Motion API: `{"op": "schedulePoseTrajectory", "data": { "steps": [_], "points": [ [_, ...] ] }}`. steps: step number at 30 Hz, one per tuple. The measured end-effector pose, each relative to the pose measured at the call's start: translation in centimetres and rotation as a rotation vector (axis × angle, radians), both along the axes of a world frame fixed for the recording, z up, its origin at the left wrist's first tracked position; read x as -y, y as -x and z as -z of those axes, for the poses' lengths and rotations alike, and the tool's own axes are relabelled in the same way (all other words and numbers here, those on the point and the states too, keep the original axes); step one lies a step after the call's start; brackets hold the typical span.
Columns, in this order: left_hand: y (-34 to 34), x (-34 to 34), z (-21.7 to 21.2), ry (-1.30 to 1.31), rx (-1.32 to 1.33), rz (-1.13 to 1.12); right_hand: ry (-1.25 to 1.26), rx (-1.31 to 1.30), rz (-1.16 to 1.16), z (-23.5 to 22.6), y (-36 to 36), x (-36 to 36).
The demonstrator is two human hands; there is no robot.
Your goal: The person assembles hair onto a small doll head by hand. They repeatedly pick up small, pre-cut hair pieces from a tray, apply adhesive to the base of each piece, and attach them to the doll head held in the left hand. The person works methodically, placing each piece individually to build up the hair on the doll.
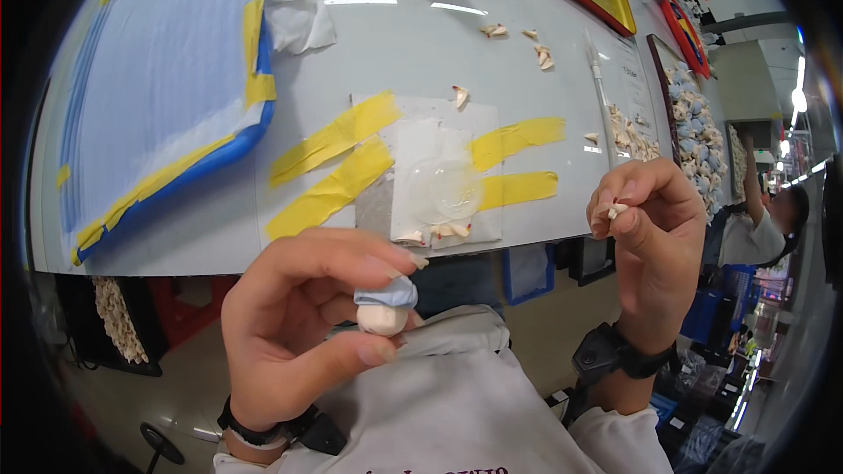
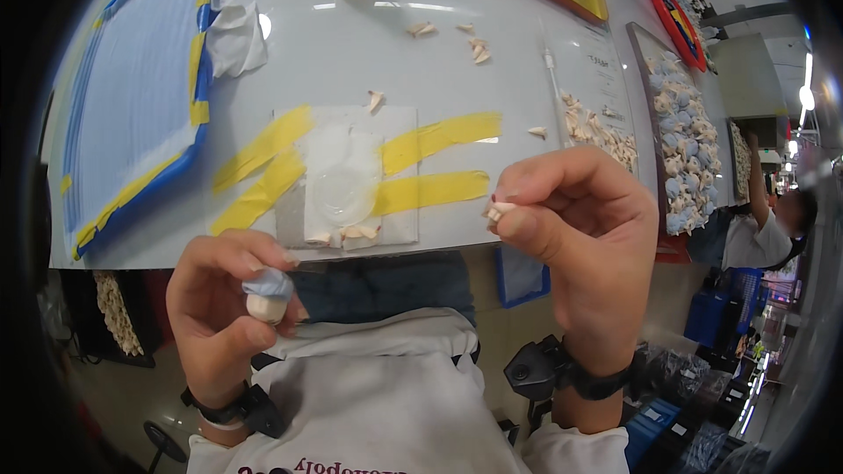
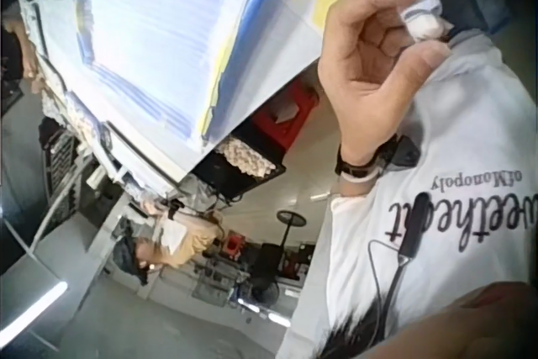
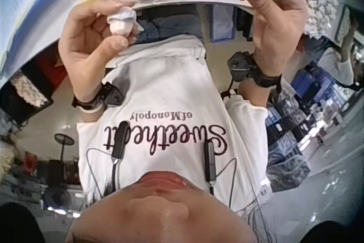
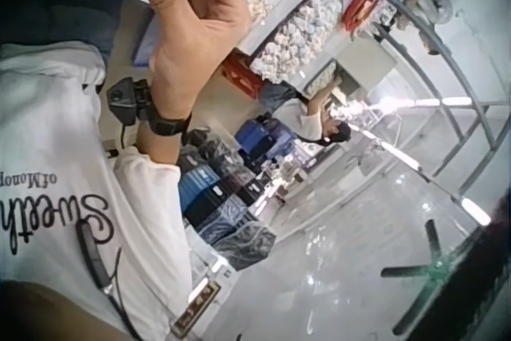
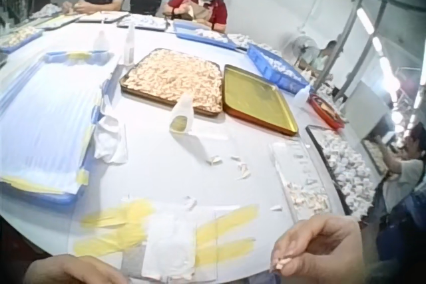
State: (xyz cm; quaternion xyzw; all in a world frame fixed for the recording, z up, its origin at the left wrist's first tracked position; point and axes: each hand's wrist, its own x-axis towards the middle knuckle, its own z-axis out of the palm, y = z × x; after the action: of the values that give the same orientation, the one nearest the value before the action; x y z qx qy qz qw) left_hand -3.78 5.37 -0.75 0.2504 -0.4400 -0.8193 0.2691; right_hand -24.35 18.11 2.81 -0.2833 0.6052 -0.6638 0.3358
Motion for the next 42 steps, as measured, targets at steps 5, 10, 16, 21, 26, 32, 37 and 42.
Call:
{"op": "schedulePoseTrajectory", "data": {
  "steps": [5,10,16,21,26,32,37,42],
  "points": [
    [-0.3,0.8,1.7,0.026,-0.194,0.099,-0.082,-0.442,0.005,0.0,-2.0,2.5],
    [-0.5,1.1,2.1,0.074,-0.202,0.091,-0.052,-0.912,-0.059,0.8,-2.7,4.1],
    [0.6,0.1,0.7,-0.015,-0.044,-0.077,-0.020,-1.322,-0.054,0.8,-3.0,4.9],
    [0.7,0.1,1.0,0.008,-0.099,-0.047,-0.052,-1.321,-0.060,0.5,-3.1,5.0],
    [0.4,0.3,1.0,-0.024,-0.065,0.014,-0.055,-1.229,-0.030,1.0,-3.2,4.9],
    [1.1,-0.3,1.0,0.036,-0.090,-0.092,0.026,-0.567,-0.035,0.4,-4.0,3.6],
    [1.1,-0.3,1.0,0.135,-0.136,-0.057,-0.040,-0.014,0.013,-0.4,-5.4,3.1],
    [1.3,-0.3,2.2,0.226,-0.245,-0.044,-0.056,0.192,-0.003,-1.0,-6.7,2.8]
  ]
}}
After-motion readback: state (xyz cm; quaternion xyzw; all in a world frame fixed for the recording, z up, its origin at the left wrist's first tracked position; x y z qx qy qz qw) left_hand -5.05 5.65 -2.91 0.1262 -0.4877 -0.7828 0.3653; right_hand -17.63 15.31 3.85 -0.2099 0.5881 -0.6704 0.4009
